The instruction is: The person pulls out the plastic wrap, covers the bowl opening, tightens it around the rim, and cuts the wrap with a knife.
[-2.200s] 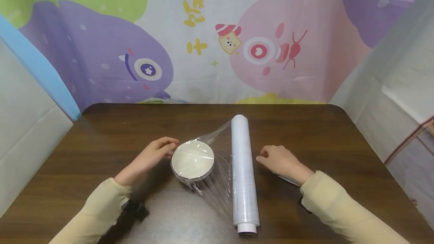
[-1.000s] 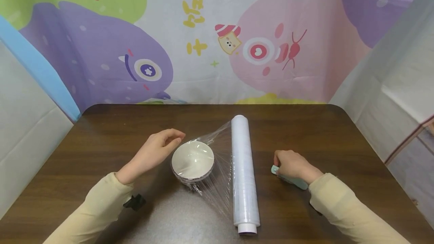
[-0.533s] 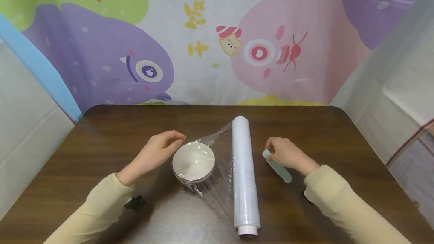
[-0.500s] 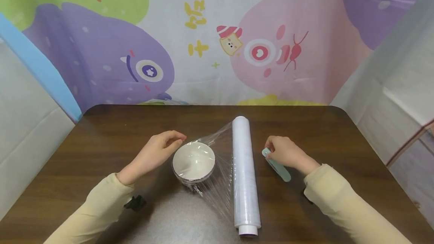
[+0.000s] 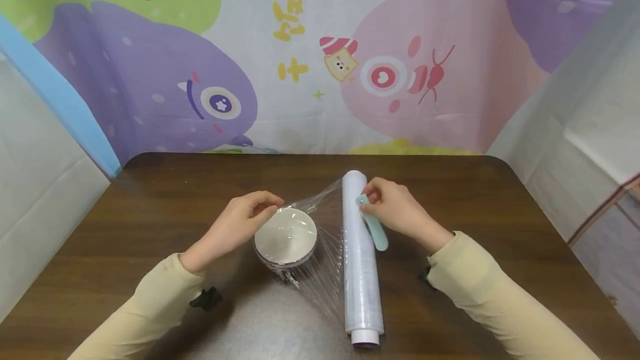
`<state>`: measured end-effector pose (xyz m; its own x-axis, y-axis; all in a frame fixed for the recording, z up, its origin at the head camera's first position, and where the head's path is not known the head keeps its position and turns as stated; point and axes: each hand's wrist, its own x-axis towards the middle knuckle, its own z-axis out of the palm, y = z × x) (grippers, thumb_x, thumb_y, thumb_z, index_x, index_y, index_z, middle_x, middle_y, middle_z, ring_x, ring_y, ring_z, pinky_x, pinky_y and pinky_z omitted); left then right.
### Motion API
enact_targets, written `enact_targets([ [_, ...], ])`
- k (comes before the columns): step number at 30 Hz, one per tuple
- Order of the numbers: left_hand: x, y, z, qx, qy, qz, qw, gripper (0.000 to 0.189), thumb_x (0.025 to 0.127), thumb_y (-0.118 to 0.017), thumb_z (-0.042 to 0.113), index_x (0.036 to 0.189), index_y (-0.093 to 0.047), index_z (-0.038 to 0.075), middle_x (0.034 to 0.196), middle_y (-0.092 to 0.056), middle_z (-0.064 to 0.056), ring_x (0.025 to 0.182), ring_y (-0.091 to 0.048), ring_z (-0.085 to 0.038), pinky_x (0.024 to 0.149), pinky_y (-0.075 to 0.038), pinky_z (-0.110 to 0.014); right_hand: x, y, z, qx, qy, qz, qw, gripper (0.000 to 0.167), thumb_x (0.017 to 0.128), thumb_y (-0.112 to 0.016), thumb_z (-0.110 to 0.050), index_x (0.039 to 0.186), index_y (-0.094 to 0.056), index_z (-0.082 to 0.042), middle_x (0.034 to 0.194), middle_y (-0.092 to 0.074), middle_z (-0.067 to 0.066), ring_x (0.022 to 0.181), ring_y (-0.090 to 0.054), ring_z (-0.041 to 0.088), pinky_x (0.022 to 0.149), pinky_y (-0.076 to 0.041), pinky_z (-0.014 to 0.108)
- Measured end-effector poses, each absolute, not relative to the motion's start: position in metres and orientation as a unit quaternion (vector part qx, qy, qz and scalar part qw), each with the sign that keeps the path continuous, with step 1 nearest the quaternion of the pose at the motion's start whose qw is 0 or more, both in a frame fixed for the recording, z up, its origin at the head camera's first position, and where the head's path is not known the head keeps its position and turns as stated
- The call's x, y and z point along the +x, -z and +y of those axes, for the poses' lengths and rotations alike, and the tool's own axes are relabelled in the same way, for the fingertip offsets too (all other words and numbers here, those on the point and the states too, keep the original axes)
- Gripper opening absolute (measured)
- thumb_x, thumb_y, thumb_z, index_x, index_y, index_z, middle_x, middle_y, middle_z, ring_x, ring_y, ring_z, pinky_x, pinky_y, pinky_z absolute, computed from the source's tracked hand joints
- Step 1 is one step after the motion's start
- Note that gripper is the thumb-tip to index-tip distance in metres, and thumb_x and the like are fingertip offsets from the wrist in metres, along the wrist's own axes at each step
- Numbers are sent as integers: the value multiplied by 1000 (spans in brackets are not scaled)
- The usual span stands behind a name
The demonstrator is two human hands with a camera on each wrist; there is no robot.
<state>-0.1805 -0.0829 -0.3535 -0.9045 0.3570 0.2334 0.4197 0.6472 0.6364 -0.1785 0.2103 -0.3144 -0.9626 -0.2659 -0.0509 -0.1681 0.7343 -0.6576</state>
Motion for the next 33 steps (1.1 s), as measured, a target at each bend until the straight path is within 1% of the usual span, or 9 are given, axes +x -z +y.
enact_targets([
  [3,-179,355,-80,-212,367,-904,43,17,89,-55,18,100,-67,12,98,-66,2,84,-61,-14,76,-48,-32,-177,316,203,-105,378,917,69,28,84,-64,-16,105,-56,-1,90,-58,10,75,-55,16,62,-52,29],
  [8,-177,352,-69,-229,395,-888,45,14,88,-58,18,97,-68,13,94,-67,5,81,-60,-11,74,-48,-30,-176,316,190,-90,455,884,59,30,83,-64,-11,106,-52,4,92,-56,14,75,-56,12,66,-53,31],
  [14,-173,352,-50,-253,430,-867,13,8,86,-62,20,90,-68,17,82,-65,8,73,-56,-6,67,-45,-22,-171,316,170,-98,569,814,65,28,84,-60,-1,106,-47,11,91,-56,12,74,-59,5,71,-53,34],
  [17,-171,353,-44,-255,439,-861,-2,6,85,-63,22,87,-67,18,80,-64,9,71,-54,-6,65,-44,-21,-168,317,161,-109,606,785,66,27,84,-58,2,106,-46,12,91,-57,10,74,-61,4,72,-53,36],
  [20,-169,354,-41,-256,449,-856,-10,5,85,-63,21,87,-67,17,80,-64,8,72,-54,-6,65,-44,-21,-165,319,156,-118,619,774,60,27,84,-59,2,105,-46,13,89,-59,8,73,-61,4,70,-54,33],
  [23,-167,354,-38,-258,451,-854,-2,4,85,-64,19,86,-66,16,78,-64,7,71,-54,-6,64,-44,-21,-164,320,153,-122,625,769,52,25,84,-59,2,103,-47,13,87,-59,6,73,-61,5,69,-54,33],
  [27,-165,352,-36,-263,449,-854,7,3,84,-64,17,84,-66,14,76,-65,5,69,-55,-6,62,-44,-20,-165,322,150,-125,630,765,50,25,84,-60,0,103,-48,12,86,-60,4,73,-61,5,70,-54,35],
  [33,-164,353,-35,-246,455,-856,8,5,86,-61,15,82,-63,14,72,-63,6,63,-54,-6,56,-42,-21,-165,325,146,-115,644,754,55,34,84,-60,-1,112,-44,9,91,-57,4,77,-60,6,69,-53,31],
])
